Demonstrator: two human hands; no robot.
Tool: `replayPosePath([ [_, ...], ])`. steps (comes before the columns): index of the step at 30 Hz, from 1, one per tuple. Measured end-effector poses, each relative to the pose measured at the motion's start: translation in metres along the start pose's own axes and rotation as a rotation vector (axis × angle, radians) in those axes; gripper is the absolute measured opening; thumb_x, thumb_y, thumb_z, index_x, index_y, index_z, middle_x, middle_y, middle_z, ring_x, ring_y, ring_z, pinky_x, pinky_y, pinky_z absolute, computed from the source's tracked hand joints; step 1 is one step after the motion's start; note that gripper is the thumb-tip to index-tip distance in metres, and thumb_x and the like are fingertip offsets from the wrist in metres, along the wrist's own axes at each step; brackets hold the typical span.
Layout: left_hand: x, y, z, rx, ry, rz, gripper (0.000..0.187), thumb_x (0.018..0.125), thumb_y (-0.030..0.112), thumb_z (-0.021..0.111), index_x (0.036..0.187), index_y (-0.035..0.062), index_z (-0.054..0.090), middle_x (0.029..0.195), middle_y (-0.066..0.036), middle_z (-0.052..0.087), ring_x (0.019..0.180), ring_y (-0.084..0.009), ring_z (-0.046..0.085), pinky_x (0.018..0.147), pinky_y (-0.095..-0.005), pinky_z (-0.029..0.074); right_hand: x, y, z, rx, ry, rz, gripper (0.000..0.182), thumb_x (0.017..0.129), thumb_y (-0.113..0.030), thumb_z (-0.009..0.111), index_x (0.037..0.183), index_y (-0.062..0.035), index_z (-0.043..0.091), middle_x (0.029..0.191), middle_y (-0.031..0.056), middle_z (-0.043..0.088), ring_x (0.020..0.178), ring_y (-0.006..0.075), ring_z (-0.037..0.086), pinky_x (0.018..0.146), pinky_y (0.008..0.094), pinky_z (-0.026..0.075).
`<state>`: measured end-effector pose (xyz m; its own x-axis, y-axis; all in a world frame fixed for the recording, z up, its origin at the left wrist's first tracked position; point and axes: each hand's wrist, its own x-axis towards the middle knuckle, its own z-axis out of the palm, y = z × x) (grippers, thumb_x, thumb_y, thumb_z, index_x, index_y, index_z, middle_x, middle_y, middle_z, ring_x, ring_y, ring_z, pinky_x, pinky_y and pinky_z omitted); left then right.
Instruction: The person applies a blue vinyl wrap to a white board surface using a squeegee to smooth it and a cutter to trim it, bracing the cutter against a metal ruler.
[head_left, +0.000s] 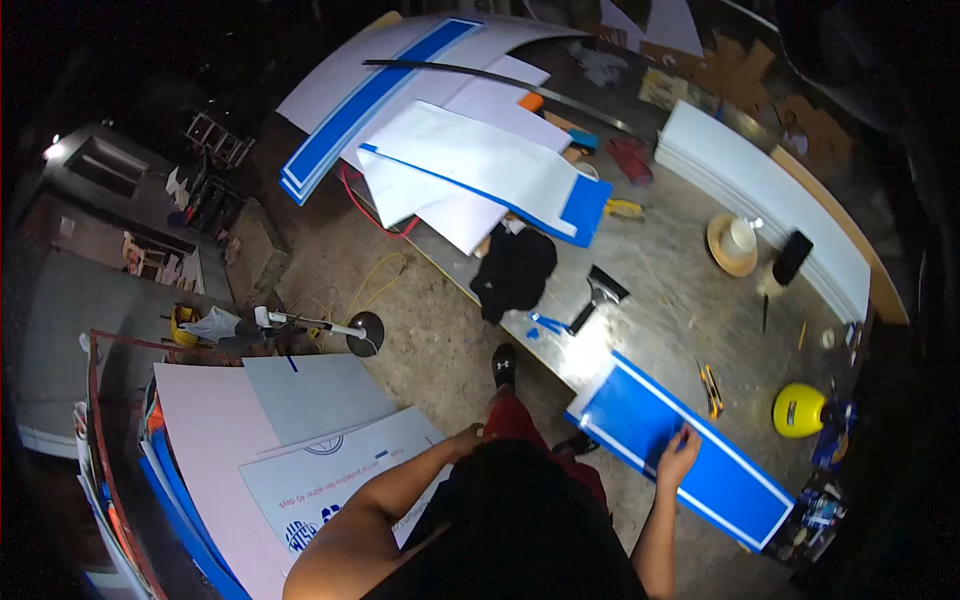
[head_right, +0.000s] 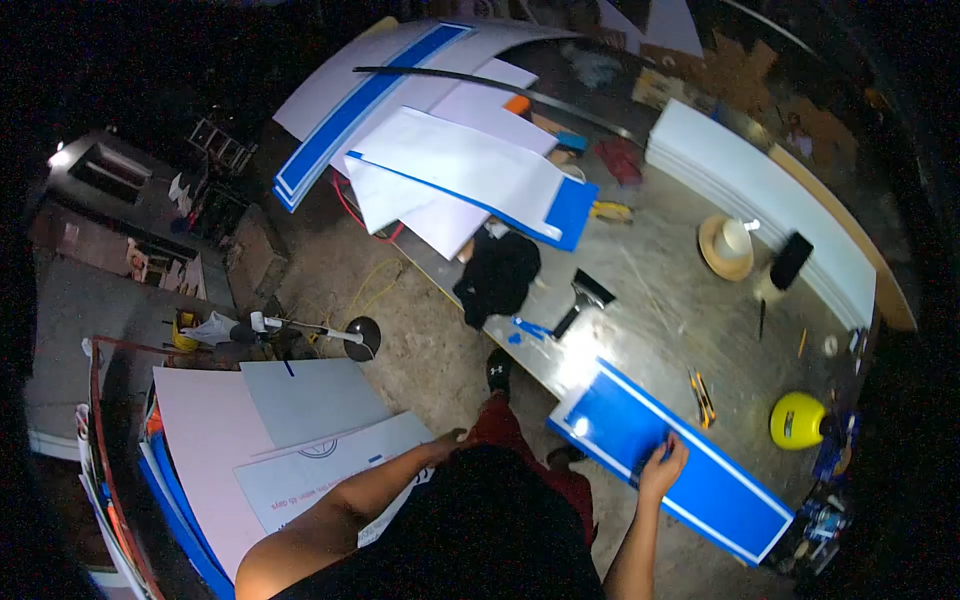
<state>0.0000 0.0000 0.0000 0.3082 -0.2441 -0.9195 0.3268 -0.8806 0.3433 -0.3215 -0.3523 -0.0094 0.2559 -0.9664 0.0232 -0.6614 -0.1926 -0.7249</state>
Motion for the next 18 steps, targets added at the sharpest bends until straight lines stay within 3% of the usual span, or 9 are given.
replayPosePath([
  [2,0.013,0.015,-0.018,0.425,0.136,0.109,0.095,0.090,0.054,0.068,0.156,-0.0007,0.025,0.131,-0.033,0.060,0.119,-0.0437,0.062,0.102,-0.0463,0.048,-0.020,0.010,0.026,0.021,-0.015,0.006,0.029,0.089,0.002,0.060,0.118,0.0043,0.063,0.108,0.0212,0.063,0.097,0.0366,0.061,0.089,0.0445,0.049],
  [3,0.036,0.028,0.011,0.334,-0.014,0.169,0.095,0.090,0.054,0.068,0.156,-0.0007,0.025,0.131,-0.033,0.060,0.119,-0.0437,0.062,0.102,-0.0463,0.048,-0.014,-0.014,-0.036,-0.182,-0.003,0.006,0.029,0.089,0.003,0.060,0.117,0.0040,0.063,0.105,0.0204,0.063,0.095,0.0354,0.061,0.088,0.0431,0.049],
  [5,0.043,0.064,-0.066,0.219,0.230,0.225,0.083,0.091,0.047,0.069,0.148,-0.0037,0.036,0.124,-0.031,0.064,0.117,-0.0425,0.063,0.095,-0.0443,0.052,-0.030,-0.044,0.014,-0.121,-0.016,0.028,0.025,0.092,0.001,0.059,0.116,0.0029,0.064,0.102,0.0175,0.064,0.091,0.0296,0.061,0.084,0.0400,0.049],
  [8,0.093,0.110,-0.176,0.183,0.576,0.813,0.039,0.096,0.027,0.062,0.123,-0.0013,0.057,0.097,-0.015,0.071,0.085,-0.0295,0.070,0.076,-0.0373,0.055,-0.025,-0.098,0.073,-0.043,-0.014,0.121,0.021,0.095,0.000,0.059,0.115,0.0011,0.066,0.098,0.0133,0.065,0.086,0.0220,0.061,0.079,0.0362,0.050],
  [10,0.093,0.170,-0.240,-0.731,0.293,0.775,0.016,0.099,0.017,0.057,0.108,0.0034,0.060,0.087,-0.007,0.065,0.076,-0.0166,0.063,0.069,-0.0299,0.053,-0.017,-0.138,0.100,-0.001,-0.011,0.155,0.020,0.096,0.000,0.060,0.115,-0.0007,0.066,0.095,0.0106,0.067,0.083,0.0189,0.061,0.077,0.0344,0.050],
  [11,0.084,0.203,-0.277,-0.845,0.327,0.833,0.009,0.099,0.012,0.055,0.105,0.0067,0.057,0.088,-0.004,0.063,0.078,-0.0108,0.060,0.068,-0.0262,0.051,-0.014,-0.158,0.115,0.058,-0.058,0.158,0.019,0.096,-0.003,0.062,0.115,-0.0019,0.067,0.095,0.0111,0.068,0.086,0.0178,0.062,0.077,0.0327,0.050],
  [12,0.071,0.236,-0.308,-0.839,0.482,0.835,0.014,0.101,0.015,0.056,0.111,0.0059,0.055,0.093,-0.004,0.063,0.078,-0.0118,0.059,0.069,-0.0275,0.052,-0.012,-0.177,0.127,0.072,-0.116,0.099,0.019,0.096,-0.003,0.061,0.115,-0.0016,0.067,0.099,0.0126,0.069,0.088,0.0202,0.064,0.077,0.0336,0.051],
  [17,0.072,0.308,-0.439,-1.075,0.583,0.855,0.038,0.096,0.023,0.069,0.122,0.0037,0.051,0.104,-0.008,0.062,0.084,-0.0179,0.061,0.077,-0.0313,0.052,-0.002,-0.319,0.174,0.133,-0.352,0.100,0.018,0.098,-0.007,0.060,0.114,-0.0035,0.067,0.097,0.0117,0.071,0.086,0.0202,0.067,0.071,0.0323,0.051],
  [18,0.080,0.306,-0.450,-0.709,0.977,0.855,0.047,0.091,0.024,0.074,0.126,0.0025,0.049,0.106,-0.009,0.062,0.088,-0.0213,0.062,0.081,-0.0337,0.052,0.001,-0.331,0.183,0.147,-0.356,0.061,0.018,0.099,-0.007,0.060,0.115,-0.0036,0.067,0.097,0.0118,0.071,0.088,0.0199,0.068,0.071,0.0321,0.051],
])
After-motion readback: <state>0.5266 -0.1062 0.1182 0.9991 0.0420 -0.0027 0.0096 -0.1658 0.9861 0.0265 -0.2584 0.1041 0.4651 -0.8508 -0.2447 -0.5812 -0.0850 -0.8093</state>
